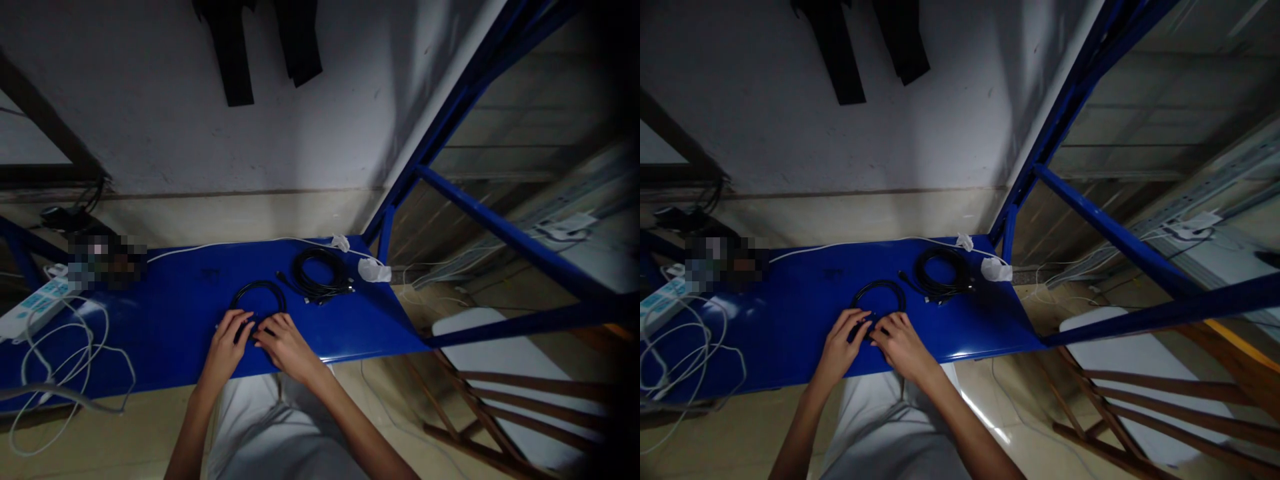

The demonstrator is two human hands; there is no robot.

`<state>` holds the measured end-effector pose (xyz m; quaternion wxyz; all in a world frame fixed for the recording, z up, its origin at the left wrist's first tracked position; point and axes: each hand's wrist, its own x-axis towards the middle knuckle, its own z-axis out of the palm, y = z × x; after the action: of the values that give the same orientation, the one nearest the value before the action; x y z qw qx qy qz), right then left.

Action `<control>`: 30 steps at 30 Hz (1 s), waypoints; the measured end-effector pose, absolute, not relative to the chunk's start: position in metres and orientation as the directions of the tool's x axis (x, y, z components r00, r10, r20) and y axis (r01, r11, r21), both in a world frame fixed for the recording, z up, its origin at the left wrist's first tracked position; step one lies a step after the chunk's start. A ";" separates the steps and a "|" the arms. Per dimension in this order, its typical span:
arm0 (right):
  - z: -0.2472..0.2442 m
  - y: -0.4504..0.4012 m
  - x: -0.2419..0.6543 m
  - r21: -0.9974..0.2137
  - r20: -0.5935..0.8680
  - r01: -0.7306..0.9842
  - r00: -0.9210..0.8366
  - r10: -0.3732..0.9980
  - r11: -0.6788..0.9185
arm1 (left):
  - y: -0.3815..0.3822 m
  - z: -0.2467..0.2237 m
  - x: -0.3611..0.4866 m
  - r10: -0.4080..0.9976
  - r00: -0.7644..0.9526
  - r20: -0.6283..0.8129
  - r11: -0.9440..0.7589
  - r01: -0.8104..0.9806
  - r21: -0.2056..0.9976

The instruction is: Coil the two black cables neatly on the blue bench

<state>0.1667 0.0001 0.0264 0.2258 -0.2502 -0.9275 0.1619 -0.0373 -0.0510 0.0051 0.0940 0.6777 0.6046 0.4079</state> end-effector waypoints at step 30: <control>0.021 0.010 0.175 -0.957 0.291 -0.101 -0.306 0.907 0.273 | -0.042 0.017 0.010 0.837 -0.152 0.526 -0.402 0.481 0.779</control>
<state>0.1745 0.0101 0.0206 0.4938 -0.3215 -0.6265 0.5101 0.0098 -0.0421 0.0173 0.1614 0.6307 0.5225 0.5506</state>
